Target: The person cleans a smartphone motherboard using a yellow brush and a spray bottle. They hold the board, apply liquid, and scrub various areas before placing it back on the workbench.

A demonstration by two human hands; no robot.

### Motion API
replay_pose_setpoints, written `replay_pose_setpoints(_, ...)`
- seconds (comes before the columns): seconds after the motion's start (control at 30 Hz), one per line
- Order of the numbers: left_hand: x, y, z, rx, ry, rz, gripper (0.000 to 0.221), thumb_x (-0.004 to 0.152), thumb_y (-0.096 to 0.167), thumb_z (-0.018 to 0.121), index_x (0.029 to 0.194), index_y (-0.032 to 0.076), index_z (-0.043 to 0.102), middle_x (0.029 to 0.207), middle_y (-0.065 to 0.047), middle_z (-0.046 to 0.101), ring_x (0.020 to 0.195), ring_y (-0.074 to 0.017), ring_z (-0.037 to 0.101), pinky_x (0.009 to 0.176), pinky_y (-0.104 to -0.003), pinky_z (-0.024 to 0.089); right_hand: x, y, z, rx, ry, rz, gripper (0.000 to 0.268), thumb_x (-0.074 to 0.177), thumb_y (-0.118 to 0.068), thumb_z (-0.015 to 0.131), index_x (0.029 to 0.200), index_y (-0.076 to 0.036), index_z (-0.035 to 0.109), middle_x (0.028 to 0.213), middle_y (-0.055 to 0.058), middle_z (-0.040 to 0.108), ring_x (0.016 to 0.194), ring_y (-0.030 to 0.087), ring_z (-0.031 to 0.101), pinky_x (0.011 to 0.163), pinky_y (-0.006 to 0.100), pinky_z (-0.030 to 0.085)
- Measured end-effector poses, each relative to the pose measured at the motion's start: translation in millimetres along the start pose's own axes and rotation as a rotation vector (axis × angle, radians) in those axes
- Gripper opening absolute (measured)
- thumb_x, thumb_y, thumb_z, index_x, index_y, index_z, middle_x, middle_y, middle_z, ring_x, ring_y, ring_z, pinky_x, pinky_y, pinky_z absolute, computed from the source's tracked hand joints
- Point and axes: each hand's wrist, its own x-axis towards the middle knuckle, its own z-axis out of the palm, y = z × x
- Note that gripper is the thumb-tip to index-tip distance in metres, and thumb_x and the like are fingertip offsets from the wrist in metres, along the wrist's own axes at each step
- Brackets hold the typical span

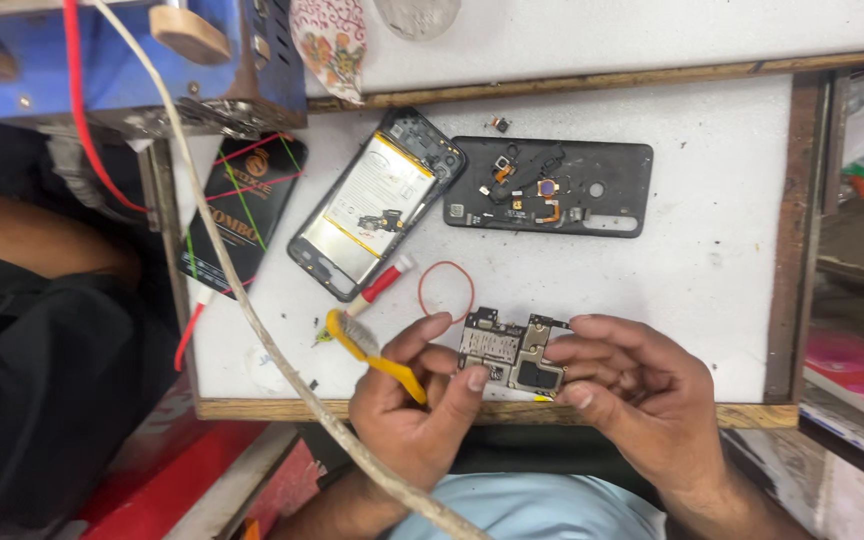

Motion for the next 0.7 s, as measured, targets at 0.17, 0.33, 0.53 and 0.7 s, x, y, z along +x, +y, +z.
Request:
replay_pose_setpoints(0.17, -13, -15, -10, -0.072, -0.051, 0.037, 0.059, 0.091, -0.001, 0.082, 0.144, -0.005, 0.056, 0.088, 0.001, 0.060, 0.066, 0.0010, 0.042, 0.060, -0.015, 0.036, 14, 6, 9, 0.121, 0.014, -0.044, 0.041, 0.094, 0.006, 0.069, 0.132, 0.008, 0.057, 0.115, 0.026, 0.074, 0.107, 0.024, 0.074, 0.085, 0.031, 0.064)
replay_pose_setpoints(0.33, -12, -19, -10, -0.179, -0.062, 0.028, 0.057, 0.089, -0.001, 0.082, 0.136, -0.003, 0.050, 0.098, -0.009, 0.073, 0.064, 0.0006, 0.041, 0.058, -0.015, 0.033, 17, -1, 14, 0.060, 0.030, -0.051, 0.036, 0.092, 0.006, 0.068, 0.127, 0.008, 0.059, 0.113, 0.026, 0.075, 0.110, 0.025, 0.074, 0.084, 0.031, 0.064)
replay_pose_setpoints(0.53, -12, -21, -9, -0.207, -0.070, 0.076, 0.056, 0.091, -0.001, 0.083, 0.136, -0.002, 0.049, 0.097, -0.012, 0.074, 0.065, 0.0004, 0.041, 0.059, -0.015, 0.033, 17, -9, 17, -0.094, -0.006, -0.143, 0.032, 0.095, 0.003, 0.067, 0.125, 0.006, 0.059, 0.113, 0.024, 0.076, 0.114, 0.026, 0.074, 0.088, 0.030, 0.066)
replay_pose_setpoints(0.7, -14, -19, -7, -0.261, -0.081, 0.090, 0.056, 0.091, -0.003, 0.082, 0.134, 0.000, 0.046, 0.101, -0.016, 0.077, 0.065, -0.0013, 0.045, 0.060, -0.016, 0.036, 20, -10, 19, -0.111, 0.000, -0.125, 0.032, 0.095, 0.002, 0.065, 0.127, 0.006, 0.059, 0.113, 0.024, 0.076, 0.116, 0.027, 0.074, 0.090, 0.031, 0.066)
